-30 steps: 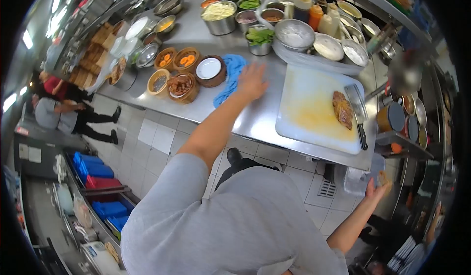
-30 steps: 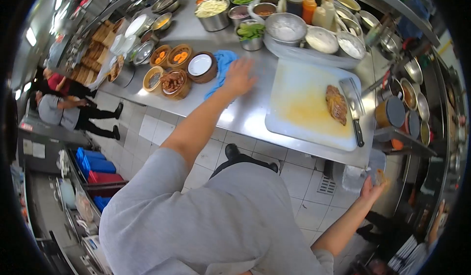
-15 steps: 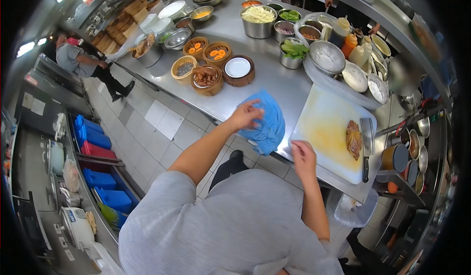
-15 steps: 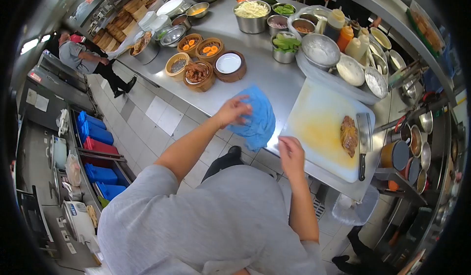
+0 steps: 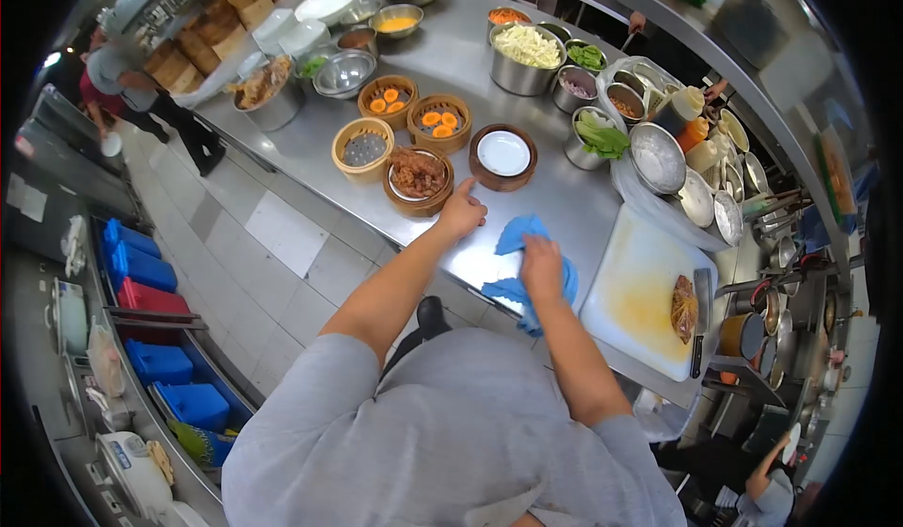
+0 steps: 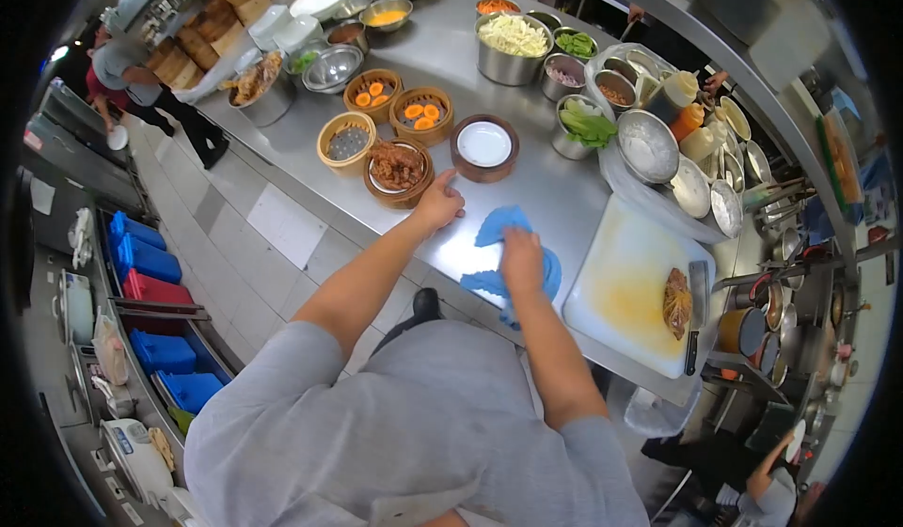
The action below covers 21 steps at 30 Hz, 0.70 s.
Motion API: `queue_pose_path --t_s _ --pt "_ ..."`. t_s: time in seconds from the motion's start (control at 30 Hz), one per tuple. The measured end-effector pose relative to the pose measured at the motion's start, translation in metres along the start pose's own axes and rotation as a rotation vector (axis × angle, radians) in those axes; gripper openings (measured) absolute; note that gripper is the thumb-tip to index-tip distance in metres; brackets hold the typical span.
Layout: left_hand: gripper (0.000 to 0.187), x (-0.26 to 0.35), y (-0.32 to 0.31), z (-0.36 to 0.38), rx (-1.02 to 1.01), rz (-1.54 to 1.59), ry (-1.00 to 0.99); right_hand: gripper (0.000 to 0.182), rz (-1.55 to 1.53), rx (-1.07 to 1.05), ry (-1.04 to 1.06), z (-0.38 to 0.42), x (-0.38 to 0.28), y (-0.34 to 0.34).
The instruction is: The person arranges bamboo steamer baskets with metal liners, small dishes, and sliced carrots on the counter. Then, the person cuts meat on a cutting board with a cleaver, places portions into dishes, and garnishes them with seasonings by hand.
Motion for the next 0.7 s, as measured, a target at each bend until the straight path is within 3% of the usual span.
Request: queue_pose_path --t_s 0.07,0.2,0.3,0.37,0.43,0.57,0.67,0.7 --pt "0.099 -0.010 0.004 -0.002 0.000 -0.096 -0.095 0.028 -0.251 0.167 -0.155 -0.034 0.012 0.006" --pt "0.103 -0.007 0.004 -0.013 -0.002 -0.294 -0.273 0.032 -0.380 0.318 -0.119 -0.146 -0.042 0.035" --pt "0.113 -0.003 -0.001 -0.029 0.016 -0.186 -0.277 0.039 -0.261 0.205 -0.037 -0.202 -0.068 0.005" --pt "0.113 -0.008 -0.005 -0.040 0.051 -0.178 -0.359 0.048 0.004 -0.177 0.014 -0.213 -0.073 -0.027" --pt "0.110 -0.006 -0.006 -0.046 0.179 -0.185 -0.537 0.052 0.016 -0.194 0.030 -0.213 -0.077 -0.028" --pt "0.103 -0.006 -0.010 -0.047 0.134 -0.108 -0.413 0.051 0.034 -0.203 0.051 -0.200 -0.076 -0.018" --pt "0.111 -0.003 -0.009 -0.046 0.072 -0.108 -0.309 0.042 0.050 -0.178 0.066 -0.193 -0.075 -0.008" --pt "0.100 -0.009 -0.011 -0.050 0.066 -0.052 -0.341 0.037 0.043 -0.157 0.099 -0.192 -0.077 -0.005"
Point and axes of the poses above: each hand's wrist, its own z-axis away from the middle knuckle, its own y-axis out of the back of the hand, x = y × z, the point moved 1 cm from there along -z, towards the middle knuckle, and after that the axes turned 6 degrees about -z, right-handed, at the moved point
